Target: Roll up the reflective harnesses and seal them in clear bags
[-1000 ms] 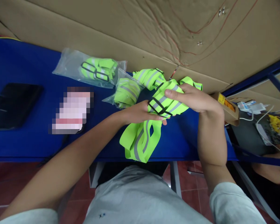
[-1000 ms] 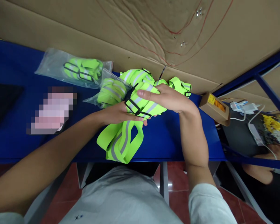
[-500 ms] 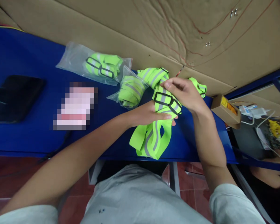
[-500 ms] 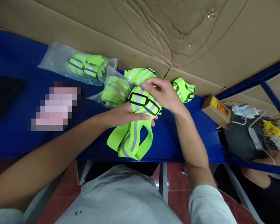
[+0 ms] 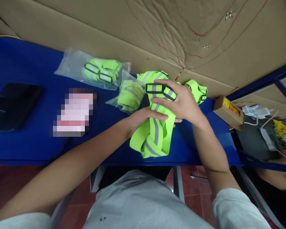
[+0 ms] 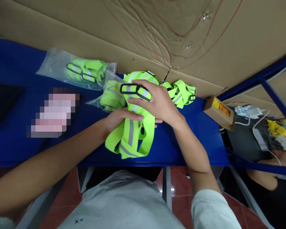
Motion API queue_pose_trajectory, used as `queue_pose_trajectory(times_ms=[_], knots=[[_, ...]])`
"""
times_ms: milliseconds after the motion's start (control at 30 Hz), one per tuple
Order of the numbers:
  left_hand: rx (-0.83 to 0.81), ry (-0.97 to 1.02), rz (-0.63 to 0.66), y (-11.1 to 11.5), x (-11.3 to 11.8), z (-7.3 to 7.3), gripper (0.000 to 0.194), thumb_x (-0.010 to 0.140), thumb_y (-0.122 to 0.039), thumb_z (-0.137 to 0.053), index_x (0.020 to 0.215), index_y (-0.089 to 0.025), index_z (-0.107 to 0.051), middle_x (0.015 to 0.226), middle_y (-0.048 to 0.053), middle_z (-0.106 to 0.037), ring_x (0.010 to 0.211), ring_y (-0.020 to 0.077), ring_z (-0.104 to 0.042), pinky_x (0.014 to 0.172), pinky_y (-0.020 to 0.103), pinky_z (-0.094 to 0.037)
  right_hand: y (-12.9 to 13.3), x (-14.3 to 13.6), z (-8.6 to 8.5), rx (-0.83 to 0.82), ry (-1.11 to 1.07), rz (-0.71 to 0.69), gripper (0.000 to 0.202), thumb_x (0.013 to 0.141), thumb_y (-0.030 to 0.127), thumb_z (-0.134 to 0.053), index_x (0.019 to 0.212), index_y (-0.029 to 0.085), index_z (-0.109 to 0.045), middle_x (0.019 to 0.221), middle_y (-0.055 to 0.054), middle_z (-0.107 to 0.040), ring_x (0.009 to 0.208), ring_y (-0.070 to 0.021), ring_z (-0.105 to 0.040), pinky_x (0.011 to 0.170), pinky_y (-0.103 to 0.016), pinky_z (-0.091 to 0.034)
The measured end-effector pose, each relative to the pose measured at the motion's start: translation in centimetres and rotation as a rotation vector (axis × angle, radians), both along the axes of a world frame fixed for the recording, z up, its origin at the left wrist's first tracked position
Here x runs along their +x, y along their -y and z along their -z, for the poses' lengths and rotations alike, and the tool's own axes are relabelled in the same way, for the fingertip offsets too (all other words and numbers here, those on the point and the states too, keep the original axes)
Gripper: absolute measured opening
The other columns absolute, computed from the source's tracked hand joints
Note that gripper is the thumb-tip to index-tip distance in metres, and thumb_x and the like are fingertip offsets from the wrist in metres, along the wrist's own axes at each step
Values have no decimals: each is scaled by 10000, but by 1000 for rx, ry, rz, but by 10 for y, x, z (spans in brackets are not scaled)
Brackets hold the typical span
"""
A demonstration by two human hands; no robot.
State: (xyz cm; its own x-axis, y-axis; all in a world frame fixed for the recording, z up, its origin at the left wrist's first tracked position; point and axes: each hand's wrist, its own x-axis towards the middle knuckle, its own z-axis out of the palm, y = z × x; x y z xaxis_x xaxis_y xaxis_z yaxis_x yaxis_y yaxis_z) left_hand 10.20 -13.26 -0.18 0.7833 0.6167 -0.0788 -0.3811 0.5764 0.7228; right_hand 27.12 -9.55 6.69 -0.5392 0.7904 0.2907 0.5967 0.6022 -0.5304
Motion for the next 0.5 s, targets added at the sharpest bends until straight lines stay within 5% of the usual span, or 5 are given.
queue_pose_trajectory(times_ms=[100,167,333,400,500], knots=[[34,-7,38,0,6,2,344,744,-251,-813,1073,-156,-780,1114,148,-809,1217,365,-716,1045,490,-556,2,2,-5,90,73,-32,575,935,625,-689,1436,346,-646,1485,-19,-669,1413,-320,-598,1228,-504,-453],[124,-116,-52,-3,10,6,324,744,-260,-810,1048,-161,-756,1078,132,-800,1146,355,-728,988,479,-568,1,5,-7,184,151,-26,618,945,642,-661,1493,365,-596,1567,-24,-598,1485,-321,-528,1281,-513,-391],[679,-717,-738,-12,11,12,315,820,-371,-775,1054,-191,-665,1097,90,-693,1135,301,-629,1014,433,-497,-8,25,-12,403,324,108,652,972,633,-601,1583,458,-453,1689,21,-441,1590,-297,-373,1326,-519,-304],[786,-862,-783,-14,7,9,283,863,-445,-741,954,-190,-659,995,64,-664,1020,267,-621,941,389,-490,-13,34,-13,479,313,114,659,984,629,-583,1592,407,-454,1681,-28,-449,1571,-293,-393,1317,-492,-308],[742,-817,-701,-13,2,2,362,925,-523,-665,788,-189,-631,770,17,-608,774,194,-576,731,323,-454,-21,42,-9,570,280,136,642,1005,623,-559,1572,329,-494,1641,-94,-495,1541,-302,-426,1288,-490,-327]])
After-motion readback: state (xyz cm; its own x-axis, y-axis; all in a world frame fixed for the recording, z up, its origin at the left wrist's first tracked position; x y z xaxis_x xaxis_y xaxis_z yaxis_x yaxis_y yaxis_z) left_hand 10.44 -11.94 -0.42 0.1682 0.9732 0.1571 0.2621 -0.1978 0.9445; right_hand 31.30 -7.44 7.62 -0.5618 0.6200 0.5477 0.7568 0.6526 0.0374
